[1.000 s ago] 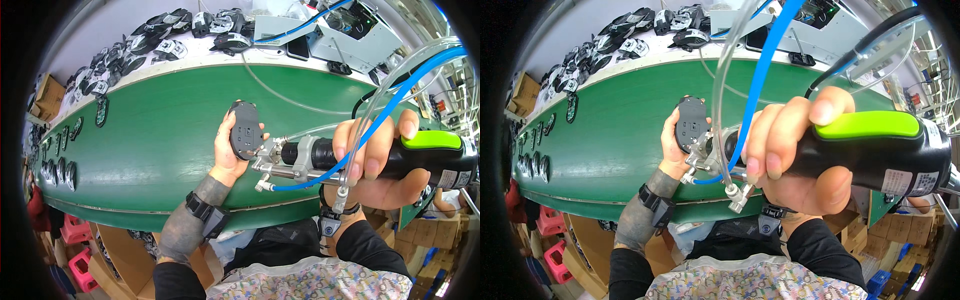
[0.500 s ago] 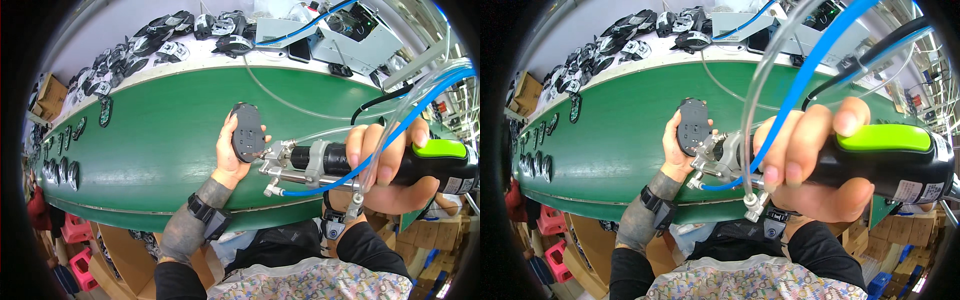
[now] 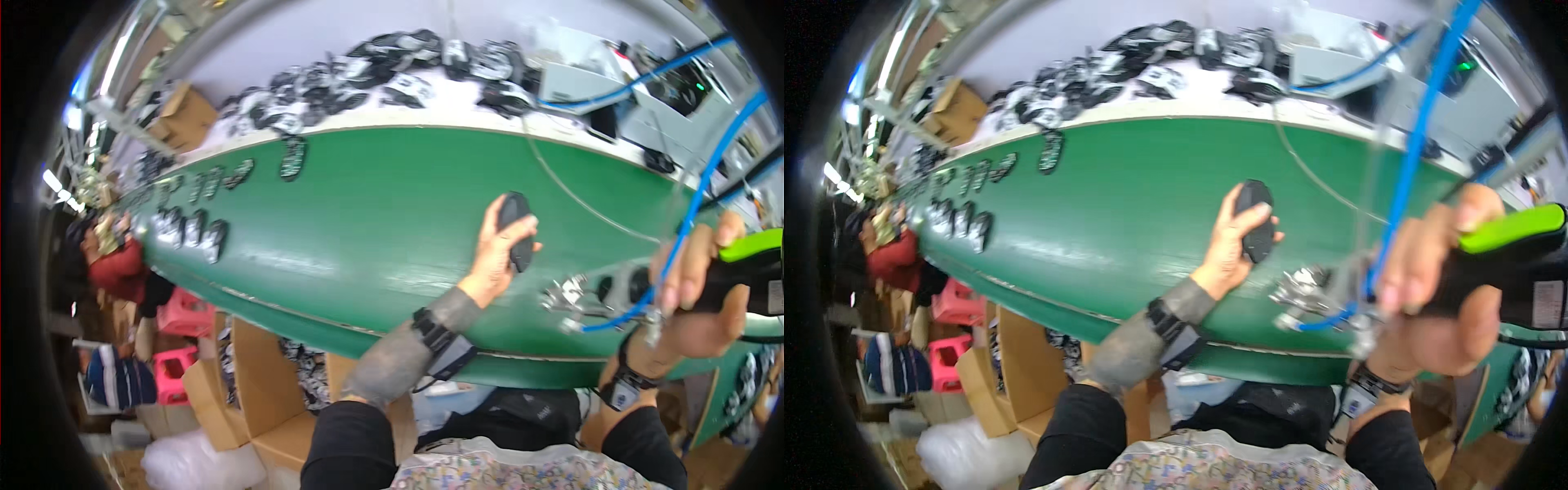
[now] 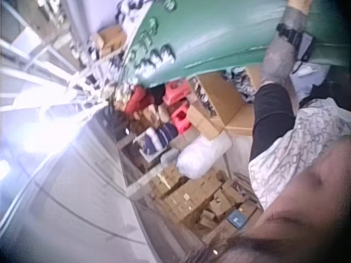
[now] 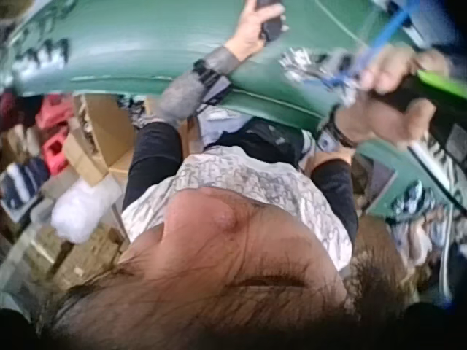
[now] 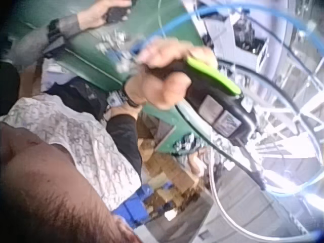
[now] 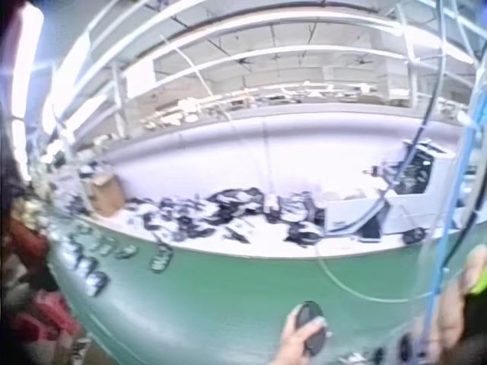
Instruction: Assembling the bottom casings of computer mice using an electric screwdriver on a production line.
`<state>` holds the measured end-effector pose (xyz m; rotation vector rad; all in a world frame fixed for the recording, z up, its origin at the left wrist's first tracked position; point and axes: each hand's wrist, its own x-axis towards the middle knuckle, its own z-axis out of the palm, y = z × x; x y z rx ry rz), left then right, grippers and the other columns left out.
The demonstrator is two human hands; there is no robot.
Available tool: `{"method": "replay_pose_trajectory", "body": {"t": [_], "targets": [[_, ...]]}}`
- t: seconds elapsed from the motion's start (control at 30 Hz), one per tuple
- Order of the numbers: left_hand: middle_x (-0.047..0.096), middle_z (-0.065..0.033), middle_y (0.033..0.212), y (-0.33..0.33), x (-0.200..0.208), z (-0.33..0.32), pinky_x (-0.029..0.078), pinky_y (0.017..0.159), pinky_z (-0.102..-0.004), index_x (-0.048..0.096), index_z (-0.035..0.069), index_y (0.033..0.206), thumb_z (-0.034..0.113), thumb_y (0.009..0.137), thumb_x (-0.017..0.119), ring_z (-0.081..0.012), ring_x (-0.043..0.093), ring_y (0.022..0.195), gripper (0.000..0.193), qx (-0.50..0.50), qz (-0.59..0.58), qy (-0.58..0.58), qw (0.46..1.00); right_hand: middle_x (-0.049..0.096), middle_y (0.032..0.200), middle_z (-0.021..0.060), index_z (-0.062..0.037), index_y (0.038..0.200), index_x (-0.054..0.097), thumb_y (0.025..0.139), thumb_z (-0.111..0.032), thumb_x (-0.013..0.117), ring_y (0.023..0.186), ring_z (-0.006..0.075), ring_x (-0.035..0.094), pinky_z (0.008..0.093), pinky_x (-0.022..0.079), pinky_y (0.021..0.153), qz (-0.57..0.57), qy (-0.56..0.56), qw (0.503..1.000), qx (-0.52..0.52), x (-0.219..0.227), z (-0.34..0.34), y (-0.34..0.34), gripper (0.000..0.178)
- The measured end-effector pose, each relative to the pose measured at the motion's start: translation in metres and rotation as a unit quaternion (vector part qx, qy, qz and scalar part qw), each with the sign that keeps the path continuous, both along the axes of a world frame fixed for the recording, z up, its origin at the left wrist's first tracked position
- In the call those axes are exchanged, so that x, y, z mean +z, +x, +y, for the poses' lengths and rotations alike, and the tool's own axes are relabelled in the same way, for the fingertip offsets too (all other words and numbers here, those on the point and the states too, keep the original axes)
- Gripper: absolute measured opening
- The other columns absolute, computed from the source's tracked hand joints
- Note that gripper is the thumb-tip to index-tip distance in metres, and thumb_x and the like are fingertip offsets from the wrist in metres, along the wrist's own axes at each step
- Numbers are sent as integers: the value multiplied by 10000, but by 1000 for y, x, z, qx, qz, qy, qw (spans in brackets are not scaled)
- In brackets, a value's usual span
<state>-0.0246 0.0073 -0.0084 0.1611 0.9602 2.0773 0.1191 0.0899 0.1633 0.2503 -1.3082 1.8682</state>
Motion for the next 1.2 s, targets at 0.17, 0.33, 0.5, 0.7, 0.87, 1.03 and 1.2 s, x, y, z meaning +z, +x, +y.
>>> {"method": "replay_pose_trajectory", "body": {"t": [0.17, 0.33, 0.5, 0.7, 0.87, 1.03, 1.2], "targets": [[518, -99, 1094, -18, -5, -10, 509, 796, -413, 345, 97, 1311, 209, 865, 523, -226, 569, 966, 494, -54, -63, 87, 993, 467, 720, 78, 32, 1135, 316, 839, -272, 534, 573, 149, 472, 208, 394, 507, -8, 92, 993, -67, 1, 12, 8, 477], [514, -74, 1174, -8, 14, -5, 473, 867, -360, 378, 81, 1291, 234, 895, 519, -196, 535, 1056, 447, -89, -21, -35, 995, 451, 760, 90, 16, 1116, 327, 839, -206, 499, 642, 154, 458, 231, 399, 598, -8, 33, 986, -165, 5, 15, 10, 395], [528, -80, 1126, -3, 8, -5, 484, 843, -338, 397, 78, 1265, 45, 764, 680, -193, 552, 1029, 575, -94, 19, -29, 995, 460, 750, 85, 21, 1087, 372, 814, -159, 533, 588, 145, 469, 236, 418, 537, -15, 49, 977, -205, 5, 15, 4, 365], [550, -104, 1056, -1, 5, -2, 501, 815, -323, 413, 64, 1216, -18, 719, 700, -207, 613, 890, 580, -102, 71, -34, 992, 442, 719, 65, -12, 1078, 365, 806, -225, 575, 552, 124, 450, 210, 391, 485, -23, 45, 981, -186, 12, 6, 5, 405], [546, -60, 1075, 4, 6, -2, 467, 845, -305, 417, 54, 1243, 51, 701, 742, -177, 552, 971, 632, -52, 131, -88, 986, 478, 771, 86, -8, 1099, 362, 755, -237, 611, 625, 149, 489, 256, 444, 558, -48, 18, 982, -181, 18, 2, 14, 482], [330, -190, 1352, 4, 16, -10, 334, 1000, -376, 363, 40, 1324, 241, 796, 665, -303, 383, 1222, 641, 81, 562, -204, 797, 544, 912, 124, -4, 1181, 366, 695, -263, 699, 821, 200, 551, 276, 456, 680, 5, -5, 981, -194, 23, 6, 18, 644], [253, -164, 1433, 13, 20, -7, 283, 1037, -410, 466, 66, 1266, 239, 842, 591, -338, 299, 1298, 475, -34, 621, -133, 772, 561, 971, 157, 21, 1256, 319, 660, -334, 731, 872, 211, 563, 283, 473, 708, 6, -6, 971, -240, 31, 6, 24, 807]]}}
